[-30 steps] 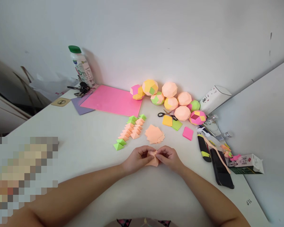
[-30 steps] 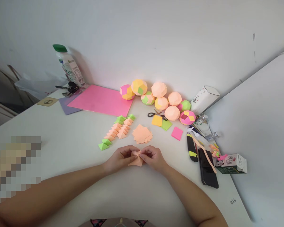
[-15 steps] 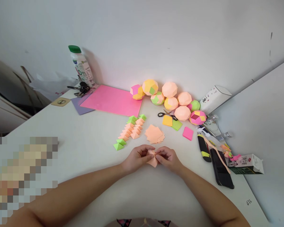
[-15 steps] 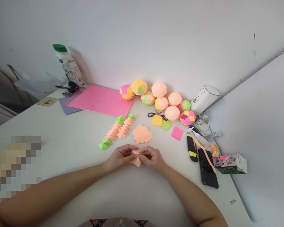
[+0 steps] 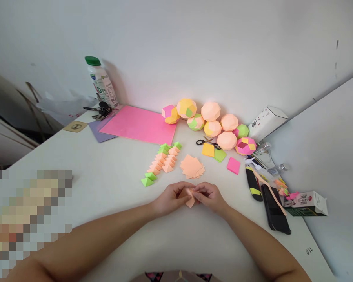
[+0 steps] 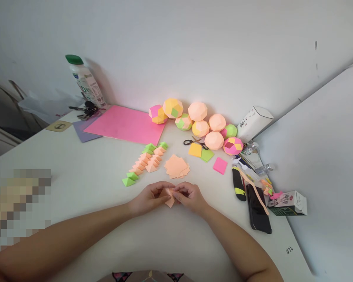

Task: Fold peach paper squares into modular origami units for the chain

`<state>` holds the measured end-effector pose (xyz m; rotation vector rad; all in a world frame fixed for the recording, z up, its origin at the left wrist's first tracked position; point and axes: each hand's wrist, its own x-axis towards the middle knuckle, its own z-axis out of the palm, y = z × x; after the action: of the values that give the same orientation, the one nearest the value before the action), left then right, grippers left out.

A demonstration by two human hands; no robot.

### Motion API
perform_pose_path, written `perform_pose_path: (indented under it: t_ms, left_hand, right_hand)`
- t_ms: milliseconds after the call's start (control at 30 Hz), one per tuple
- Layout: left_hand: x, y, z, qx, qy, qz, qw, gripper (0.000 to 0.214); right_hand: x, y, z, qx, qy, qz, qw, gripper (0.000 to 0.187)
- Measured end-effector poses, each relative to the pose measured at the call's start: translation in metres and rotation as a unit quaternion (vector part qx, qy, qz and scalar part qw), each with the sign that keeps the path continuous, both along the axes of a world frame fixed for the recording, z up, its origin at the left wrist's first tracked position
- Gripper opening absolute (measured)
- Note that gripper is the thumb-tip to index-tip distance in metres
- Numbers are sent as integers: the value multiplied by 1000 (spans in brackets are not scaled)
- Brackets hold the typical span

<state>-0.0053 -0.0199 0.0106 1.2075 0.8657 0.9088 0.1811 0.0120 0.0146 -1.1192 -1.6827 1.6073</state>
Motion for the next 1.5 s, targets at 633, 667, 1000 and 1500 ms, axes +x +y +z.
perform_pose_path:
  t_ms: [633, 667, 1000, 1500]
  left_hand:
    - [1, 0, -5, 24, 32, 23, 999, 26]
    - [1, 0, -6, 27, 39, 28, 998, 26]
    - [0, 1, -12, 51, 94, 42, 993, 27]
    - [3, -1, -10, -13, 4, 14, 1000, 34]
  right_hand:
    - [1, -2, -7, 72, -24, 27, 997, 16]
    - [1, -2, -7, 76, -25, 28, 996, 16]
    - [1, -3, -6, 101, -19, 30, 994, 14]
    - [2, -1, -4, 25, 16, 11, 999, 13]
